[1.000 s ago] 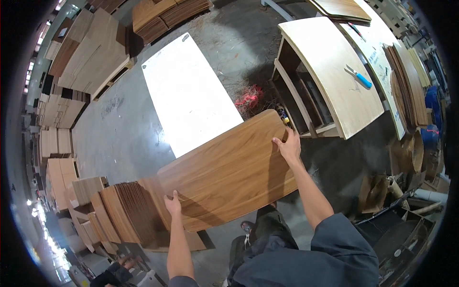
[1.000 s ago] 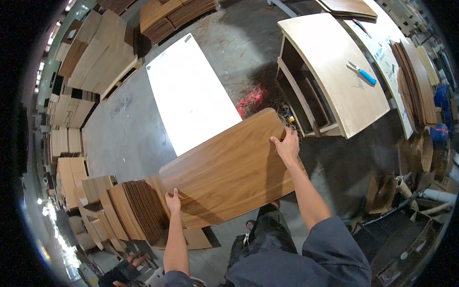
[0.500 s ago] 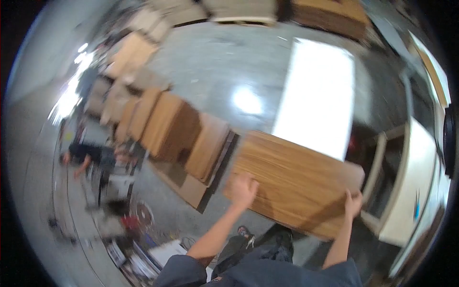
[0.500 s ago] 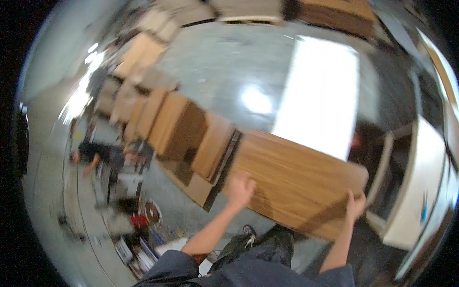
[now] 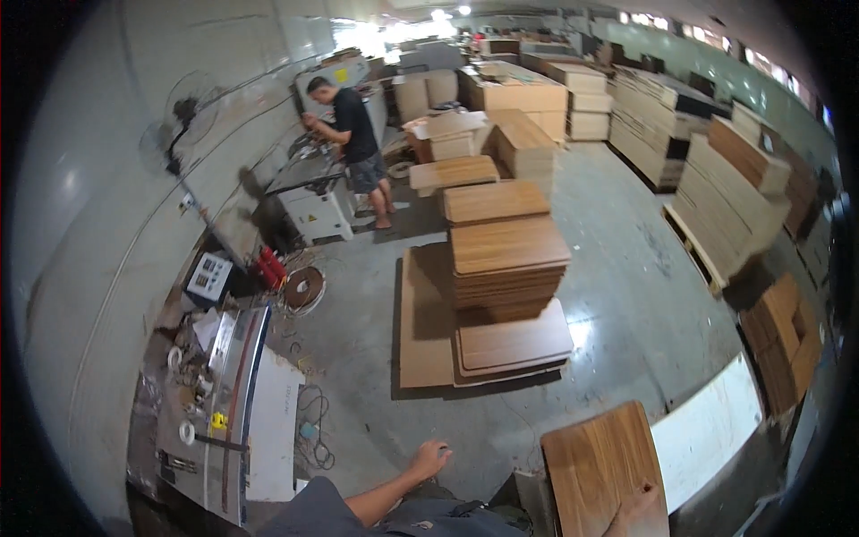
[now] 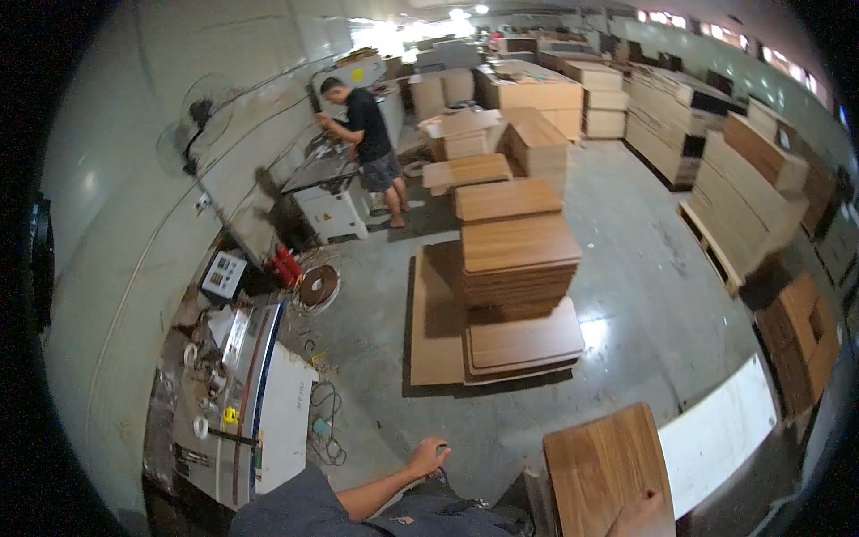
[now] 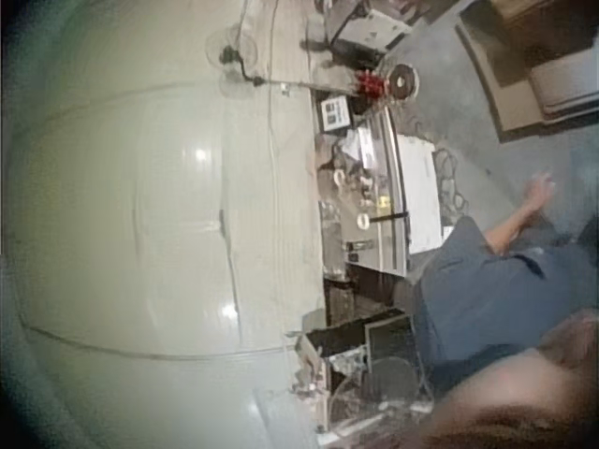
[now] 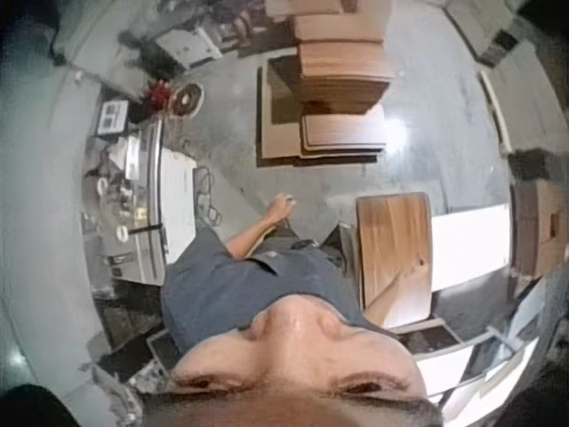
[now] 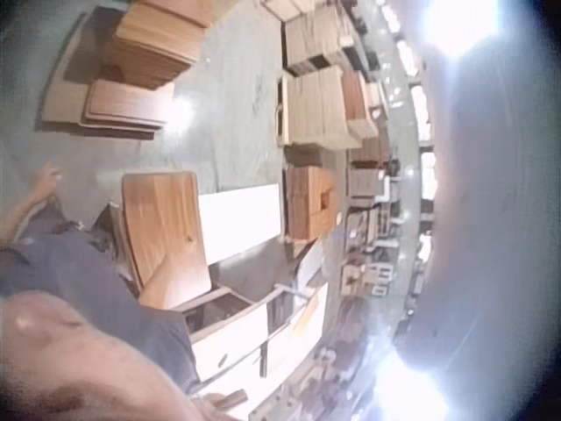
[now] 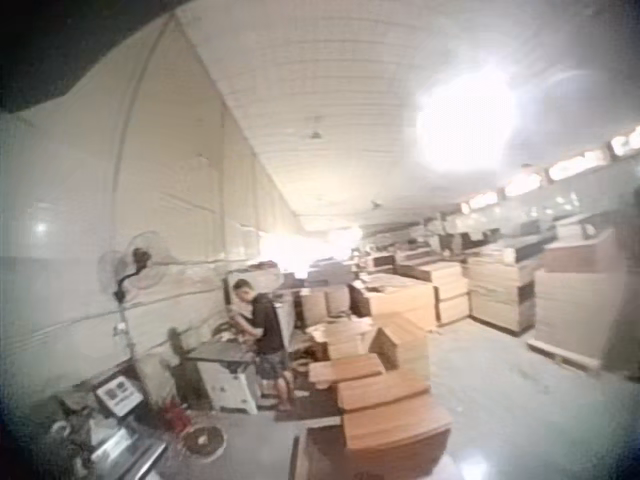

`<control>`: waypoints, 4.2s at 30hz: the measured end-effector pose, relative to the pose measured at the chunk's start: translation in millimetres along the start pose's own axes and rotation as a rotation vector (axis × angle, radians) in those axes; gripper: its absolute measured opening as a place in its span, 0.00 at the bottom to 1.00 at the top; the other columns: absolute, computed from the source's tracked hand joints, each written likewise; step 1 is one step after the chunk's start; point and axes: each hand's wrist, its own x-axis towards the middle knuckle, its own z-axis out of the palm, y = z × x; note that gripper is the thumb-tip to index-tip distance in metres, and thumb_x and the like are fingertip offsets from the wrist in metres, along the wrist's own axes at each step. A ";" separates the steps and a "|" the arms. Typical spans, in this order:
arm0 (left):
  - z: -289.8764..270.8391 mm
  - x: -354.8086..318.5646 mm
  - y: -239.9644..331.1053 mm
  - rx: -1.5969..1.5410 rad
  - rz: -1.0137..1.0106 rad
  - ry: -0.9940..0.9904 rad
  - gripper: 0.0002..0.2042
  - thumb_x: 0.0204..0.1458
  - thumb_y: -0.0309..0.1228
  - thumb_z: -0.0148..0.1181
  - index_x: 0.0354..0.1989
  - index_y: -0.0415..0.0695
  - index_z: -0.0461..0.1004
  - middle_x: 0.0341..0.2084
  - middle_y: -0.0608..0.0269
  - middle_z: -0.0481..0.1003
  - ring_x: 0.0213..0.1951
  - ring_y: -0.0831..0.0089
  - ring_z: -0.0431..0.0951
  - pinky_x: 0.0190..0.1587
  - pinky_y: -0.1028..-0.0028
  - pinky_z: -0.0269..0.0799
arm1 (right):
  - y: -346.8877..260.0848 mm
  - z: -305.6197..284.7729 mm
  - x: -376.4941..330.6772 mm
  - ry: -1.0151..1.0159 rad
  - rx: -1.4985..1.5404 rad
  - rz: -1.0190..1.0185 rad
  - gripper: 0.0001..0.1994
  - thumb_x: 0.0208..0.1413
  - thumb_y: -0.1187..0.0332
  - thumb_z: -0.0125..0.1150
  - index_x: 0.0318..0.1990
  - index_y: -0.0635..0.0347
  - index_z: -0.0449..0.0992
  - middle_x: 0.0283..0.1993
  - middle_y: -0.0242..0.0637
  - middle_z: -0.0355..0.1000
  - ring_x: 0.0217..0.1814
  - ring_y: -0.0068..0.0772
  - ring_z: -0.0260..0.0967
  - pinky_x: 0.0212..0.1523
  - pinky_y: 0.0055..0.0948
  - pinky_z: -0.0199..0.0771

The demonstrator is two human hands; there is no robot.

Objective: The person applies edging to the side of a wooden board using a heat gun and then trims the excess by hand.

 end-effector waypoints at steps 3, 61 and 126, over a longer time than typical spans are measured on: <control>-33.4 -9.0 -64.4 -0.090 -0.184 -0.047 0.18 0.64 0.46 0.65 0.53 0.46 0.83 0.49 0.49 0.82 0.54 0.46 0.81 0.57 0.51 0.77 | -116.1 87.3 -23.4 0.005 0.305 -0.218 0.08 0.65 0.72 0.68 0.41 0.69 0.76 0.36 0.48 0.75 0.39 0.44 0.72 0.45 0.41 0.75; -520.6 603.6 -792.8 -0.326 -0.726 0.046 0.17 0.61 0.45 0.69 0.47 0.43 0.86 0.37 0.57 0.87 0.40 0.63 0.87 0.47 0.63 0.80 | -922.4 756.4 -364.6 -1.073 -0.081 -0.182 0.11 0.69 0.63 0.60 0.46 0.62 0.82 0.31 0.43 0.83 0.32 0.36 0.84 0.37 0.39 0.84; -23.4 1356.3 -415.0 -0.487 -0.775 -0.661 0.13 0.66 0.39 0.69 0.49 0.43 0.78 0.45 0.65 0.80 0.46 0.71 0.79 0.52 0.65 0.81 | -836.7 1034.0 34.1 -0.339 0.855 1.219 0.39 0.67 0.66 0.71 0.78 0.69 0.55 0.75 0.51 0.66 0.68 0.39 0.72 0.69 0.38 0.75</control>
